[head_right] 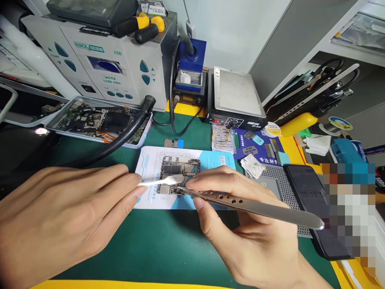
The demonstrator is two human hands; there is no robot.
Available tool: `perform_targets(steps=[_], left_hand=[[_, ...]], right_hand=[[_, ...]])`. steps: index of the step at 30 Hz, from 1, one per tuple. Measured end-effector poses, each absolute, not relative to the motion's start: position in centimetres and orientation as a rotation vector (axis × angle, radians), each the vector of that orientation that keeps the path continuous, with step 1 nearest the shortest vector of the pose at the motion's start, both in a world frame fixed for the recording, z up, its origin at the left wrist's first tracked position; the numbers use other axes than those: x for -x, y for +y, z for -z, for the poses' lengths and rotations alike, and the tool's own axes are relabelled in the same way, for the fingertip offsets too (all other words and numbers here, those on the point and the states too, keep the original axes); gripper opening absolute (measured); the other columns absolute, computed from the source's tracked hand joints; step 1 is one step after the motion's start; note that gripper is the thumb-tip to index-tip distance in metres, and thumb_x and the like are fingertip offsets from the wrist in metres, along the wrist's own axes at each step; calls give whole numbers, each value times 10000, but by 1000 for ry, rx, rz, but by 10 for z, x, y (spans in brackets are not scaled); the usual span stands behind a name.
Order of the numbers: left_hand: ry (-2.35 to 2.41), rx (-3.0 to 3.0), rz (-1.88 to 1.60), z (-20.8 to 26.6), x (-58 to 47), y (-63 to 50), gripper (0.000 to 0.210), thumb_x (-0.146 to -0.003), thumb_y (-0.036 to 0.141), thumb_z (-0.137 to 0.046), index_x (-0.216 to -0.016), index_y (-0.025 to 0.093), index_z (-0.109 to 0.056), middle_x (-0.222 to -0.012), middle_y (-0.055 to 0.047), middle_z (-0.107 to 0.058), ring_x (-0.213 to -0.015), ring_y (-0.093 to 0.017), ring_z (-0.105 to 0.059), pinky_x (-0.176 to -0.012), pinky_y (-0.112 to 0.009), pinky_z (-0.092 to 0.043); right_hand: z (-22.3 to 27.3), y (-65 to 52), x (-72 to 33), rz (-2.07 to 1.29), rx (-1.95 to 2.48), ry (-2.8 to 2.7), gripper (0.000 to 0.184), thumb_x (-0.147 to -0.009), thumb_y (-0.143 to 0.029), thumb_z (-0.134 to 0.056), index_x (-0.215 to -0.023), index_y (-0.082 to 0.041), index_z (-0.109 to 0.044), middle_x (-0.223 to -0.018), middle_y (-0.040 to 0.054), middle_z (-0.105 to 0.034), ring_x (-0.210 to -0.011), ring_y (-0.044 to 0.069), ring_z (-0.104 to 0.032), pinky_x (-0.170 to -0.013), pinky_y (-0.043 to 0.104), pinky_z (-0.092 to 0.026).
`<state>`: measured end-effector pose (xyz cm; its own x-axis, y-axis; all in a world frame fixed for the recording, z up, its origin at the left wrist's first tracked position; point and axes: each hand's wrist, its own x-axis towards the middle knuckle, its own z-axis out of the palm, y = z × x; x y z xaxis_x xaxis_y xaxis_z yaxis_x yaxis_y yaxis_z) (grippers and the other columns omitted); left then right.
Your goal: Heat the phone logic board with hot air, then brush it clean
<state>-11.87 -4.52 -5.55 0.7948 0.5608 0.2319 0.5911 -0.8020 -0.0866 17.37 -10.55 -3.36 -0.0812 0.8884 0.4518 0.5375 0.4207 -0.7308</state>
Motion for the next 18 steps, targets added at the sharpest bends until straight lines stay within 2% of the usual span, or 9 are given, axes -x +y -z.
perform_targets(steps=[9,13,18], left_hand=[[-867,2813,267,54,121,-44,321,-920,-29,-625,-999,276,-563,-851,2,-589,-653,-241,-532,-688,-434,-188],[-891,2811,282,56,121,-44,289,-952,18,-627,-1006,286,-534,-837,9,-597,-641,-245,-549,-695,-445,-188],[-891,2824,274,52,117,-43,337,-900,5,-654,-989,297,-512,-827,21,-599,-617,-258,-595,-656,-437,-247]], right_hand=[[34,-106,-175,-500,1246,-1823,412,-925,29,-869,-1206,-272,-888,-1101,-4,-969,-999,171,-931,-932,220,-740],[34,-105,-176,-455,1248,-1842,422,-926,26,-870,-1232,-265,-875,-1116,0,-967,-1012,171,-927,-948,223,-735],[33,-104,-173,-455,1193,-1881,408,-947,28,-846,-1250,-244,-865,-1109,29,-953,-984,191,-919,-904,250,-731]])
